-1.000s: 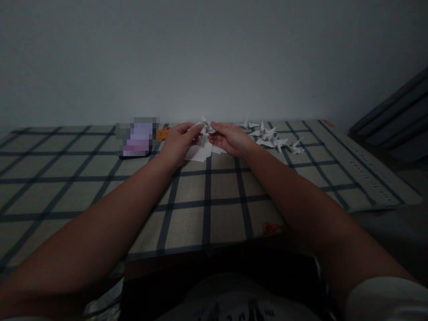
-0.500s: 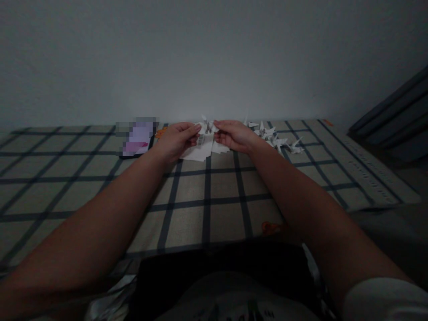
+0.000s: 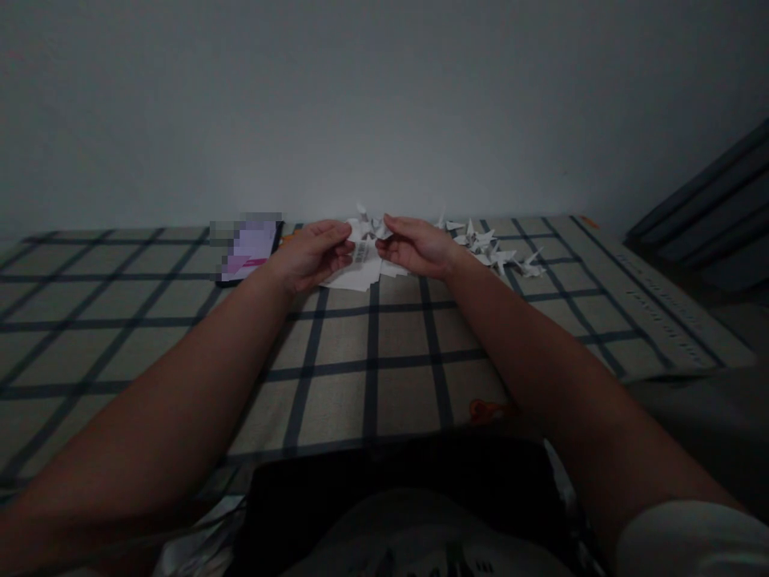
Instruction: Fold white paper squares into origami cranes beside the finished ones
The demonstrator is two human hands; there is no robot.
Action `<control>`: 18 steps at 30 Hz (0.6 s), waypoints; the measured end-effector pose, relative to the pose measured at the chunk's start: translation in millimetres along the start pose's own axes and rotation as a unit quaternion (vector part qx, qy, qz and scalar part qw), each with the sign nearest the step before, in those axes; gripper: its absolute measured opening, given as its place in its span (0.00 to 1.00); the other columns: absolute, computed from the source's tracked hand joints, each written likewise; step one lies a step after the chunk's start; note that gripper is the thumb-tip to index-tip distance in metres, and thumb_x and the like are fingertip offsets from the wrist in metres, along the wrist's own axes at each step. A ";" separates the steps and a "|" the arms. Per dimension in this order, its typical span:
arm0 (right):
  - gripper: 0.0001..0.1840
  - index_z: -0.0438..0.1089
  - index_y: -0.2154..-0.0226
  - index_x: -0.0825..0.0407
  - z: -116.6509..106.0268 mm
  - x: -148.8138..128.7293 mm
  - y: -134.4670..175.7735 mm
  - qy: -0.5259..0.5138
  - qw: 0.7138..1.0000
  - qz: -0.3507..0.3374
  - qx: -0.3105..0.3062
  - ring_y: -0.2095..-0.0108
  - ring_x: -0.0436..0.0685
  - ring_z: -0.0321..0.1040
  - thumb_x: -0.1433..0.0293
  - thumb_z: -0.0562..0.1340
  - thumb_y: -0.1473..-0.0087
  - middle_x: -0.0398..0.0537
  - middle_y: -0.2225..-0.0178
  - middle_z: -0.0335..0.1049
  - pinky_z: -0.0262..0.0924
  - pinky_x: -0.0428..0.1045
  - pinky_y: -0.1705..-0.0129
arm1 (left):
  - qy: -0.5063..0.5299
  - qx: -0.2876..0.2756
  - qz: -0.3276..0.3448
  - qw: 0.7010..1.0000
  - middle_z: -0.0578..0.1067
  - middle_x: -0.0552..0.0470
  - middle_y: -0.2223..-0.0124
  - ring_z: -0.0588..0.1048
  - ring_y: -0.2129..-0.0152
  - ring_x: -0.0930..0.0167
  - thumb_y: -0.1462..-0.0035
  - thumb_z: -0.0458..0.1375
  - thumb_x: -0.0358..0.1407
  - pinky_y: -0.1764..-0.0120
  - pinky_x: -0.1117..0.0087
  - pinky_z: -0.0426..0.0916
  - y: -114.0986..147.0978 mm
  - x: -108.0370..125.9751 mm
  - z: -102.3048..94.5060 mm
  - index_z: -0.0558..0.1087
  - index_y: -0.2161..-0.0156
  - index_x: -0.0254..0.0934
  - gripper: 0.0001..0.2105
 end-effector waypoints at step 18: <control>0.14 0.70 0.50 0.49 -23.3 -12.6 2.6 0.035 0.997 -0.010 0.062 0.67 0.47 0.76 0.78 0.60 0.37 0.42 0.69 0.77 0.73 0.46 0.53 | 0.046 0.040 -0.009 0.998 0.72 0.55 0.75 0.67 0.83 0.82 0.42 0.67 0.33 0.77 0.84 0.66 -11.4 -3.7 -15.1 0.71 0.73 0.36 0.11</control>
Point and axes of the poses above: each hand's wrist, its own y-axis away from the middle knuckle, its own z-axis out of the palm, x = y × z, the point moved 8 cm from there along -y, towards the middle knuckle
